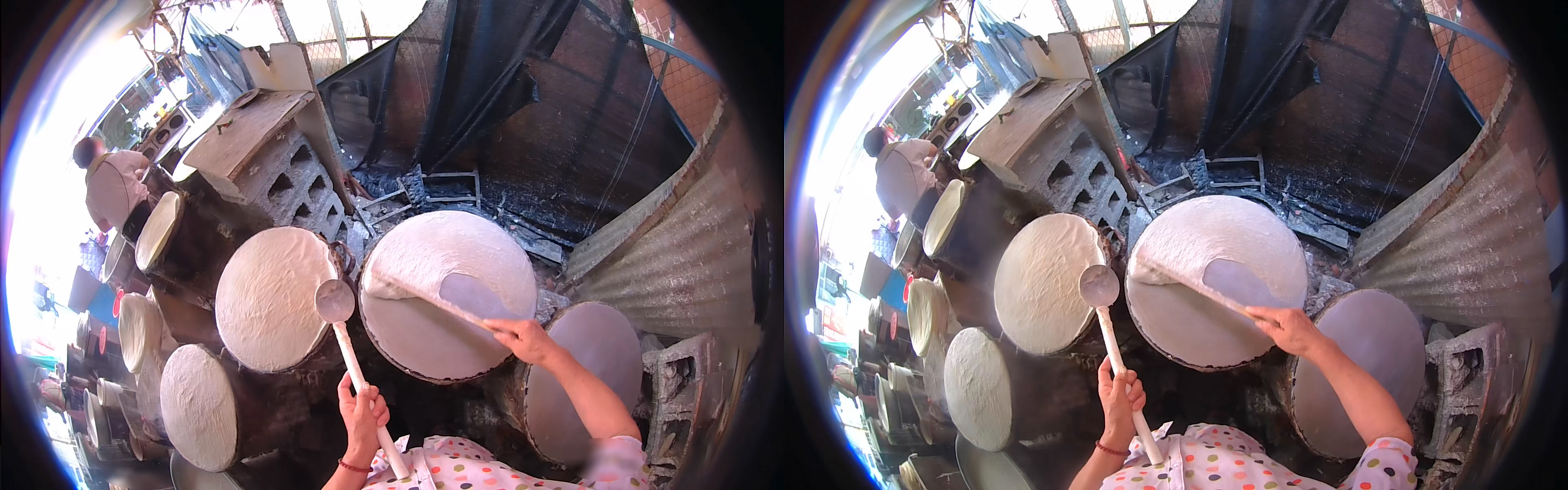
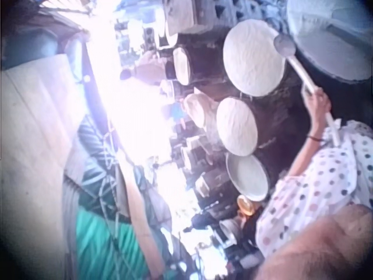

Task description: The person scoops batter from a large metal basin and pours it onto several hot, round cooking surfaces. They use a wooden stick to spread the batter into thin, circular layers. The person then uses the stick to lift the cooked cakes and stack them on a nearby surface.

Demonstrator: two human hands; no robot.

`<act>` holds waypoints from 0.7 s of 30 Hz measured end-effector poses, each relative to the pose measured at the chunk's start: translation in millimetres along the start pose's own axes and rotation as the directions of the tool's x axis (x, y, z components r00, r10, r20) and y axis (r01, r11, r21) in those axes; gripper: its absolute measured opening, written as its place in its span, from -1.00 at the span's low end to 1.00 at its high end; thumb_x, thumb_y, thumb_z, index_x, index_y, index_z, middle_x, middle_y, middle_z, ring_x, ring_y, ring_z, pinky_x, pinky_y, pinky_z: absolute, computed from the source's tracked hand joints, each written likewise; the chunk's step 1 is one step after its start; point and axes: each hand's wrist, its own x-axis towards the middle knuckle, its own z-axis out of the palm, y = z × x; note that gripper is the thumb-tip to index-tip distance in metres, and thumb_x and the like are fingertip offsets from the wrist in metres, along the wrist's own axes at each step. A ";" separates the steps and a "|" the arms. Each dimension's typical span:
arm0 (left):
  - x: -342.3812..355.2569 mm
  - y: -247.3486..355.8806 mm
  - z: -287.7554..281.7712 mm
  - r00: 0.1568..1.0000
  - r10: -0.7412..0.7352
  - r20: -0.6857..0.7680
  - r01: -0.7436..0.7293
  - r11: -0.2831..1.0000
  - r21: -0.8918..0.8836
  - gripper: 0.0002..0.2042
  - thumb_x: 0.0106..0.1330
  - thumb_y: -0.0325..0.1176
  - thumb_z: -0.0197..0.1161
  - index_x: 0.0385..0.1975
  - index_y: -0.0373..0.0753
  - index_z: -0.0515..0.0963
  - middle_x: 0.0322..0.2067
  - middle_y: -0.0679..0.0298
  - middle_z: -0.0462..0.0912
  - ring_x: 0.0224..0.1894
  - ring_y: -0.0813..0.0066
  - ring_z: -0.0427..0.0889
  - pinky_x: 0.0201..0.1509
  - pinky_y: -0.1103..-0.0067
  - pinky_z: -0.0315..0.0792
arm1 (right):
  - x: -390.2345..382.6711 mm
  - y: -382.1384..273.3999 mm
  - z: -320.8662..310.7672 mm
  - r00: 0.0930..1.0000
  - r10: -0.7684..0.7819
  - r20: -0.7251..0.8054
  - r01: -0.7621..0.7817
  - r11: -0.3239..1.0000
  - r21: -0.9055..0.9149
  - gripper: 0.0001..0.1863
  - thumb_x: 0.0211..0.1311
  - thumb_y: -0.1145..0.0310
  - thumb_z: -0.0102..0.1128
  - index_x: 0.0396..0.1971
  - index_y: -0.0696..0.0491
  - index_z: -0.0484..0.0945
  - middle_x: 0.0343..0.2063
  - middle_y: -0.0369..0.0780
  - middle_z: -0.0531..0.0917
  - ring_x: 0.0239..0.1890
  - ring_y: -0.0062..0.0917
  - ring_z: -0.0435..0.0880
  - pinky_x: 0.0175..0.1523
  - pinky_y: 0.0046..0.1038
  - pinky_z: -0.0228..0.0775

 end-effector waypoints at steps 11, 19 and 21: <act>-6.5 -5.9 3.7 1.000 0.026 0.010 -0.026 1.000 -0.007 -0.63 0.39 -0.41 0.05 0.14 -0.04 0.15 -0.48 0.34 0.34 -0.70 0.71 0.19 -0.72 0.76 0.14 | -5.2 5.7 0.8 0.992 -0.083 0.096 0.086 0.996 -0.031 -0.64 0.27 0.31 0.07 0.07 -0.02 0.51 -0.07 -0.06 0.62 -0.04 -0.27 0.63 0.08 -0.42 0.41; -18.4 -13.6 11.9 0.999 0.035 0.006 -0.035 0.999 0.029 -0.65 0.40 -0.41 0.00 0.14 -0.05 0.16 -0.47 0.36 0.33 -0.70 0.74 0.17 -0.73 0.80 0.13 | 27.8 7.1 26.8 0.998 -0.057 0.011 0.056 0.997 0.050 -0.65 0.28 0.31 0.07 0.06 -0.03 0.52 -0.09 -0.08 0.63 -0.05 -0.25 0.63 0.07 -0.37 0.43; -21.6 -15.3 5.6 0.999 0.046 0.012 -0.046 0.999 0.022 -0.66 0.40 -0.41 0.01 0.13 -0.05 0.16 -0.47 0.36 0.33 -0.70 0.74 0.17 -0.73 0.80 0.13 | -8.6 1.1 19.5 0.994 -0.085 0.070 0.089 0.994 -0.057 -0.66 0.28 0.32 0.07 0.05 -0.03 0.52 -0.11 -0.07 0.63 -0.06 -0.23 0.63 0.07 -0.36 0.43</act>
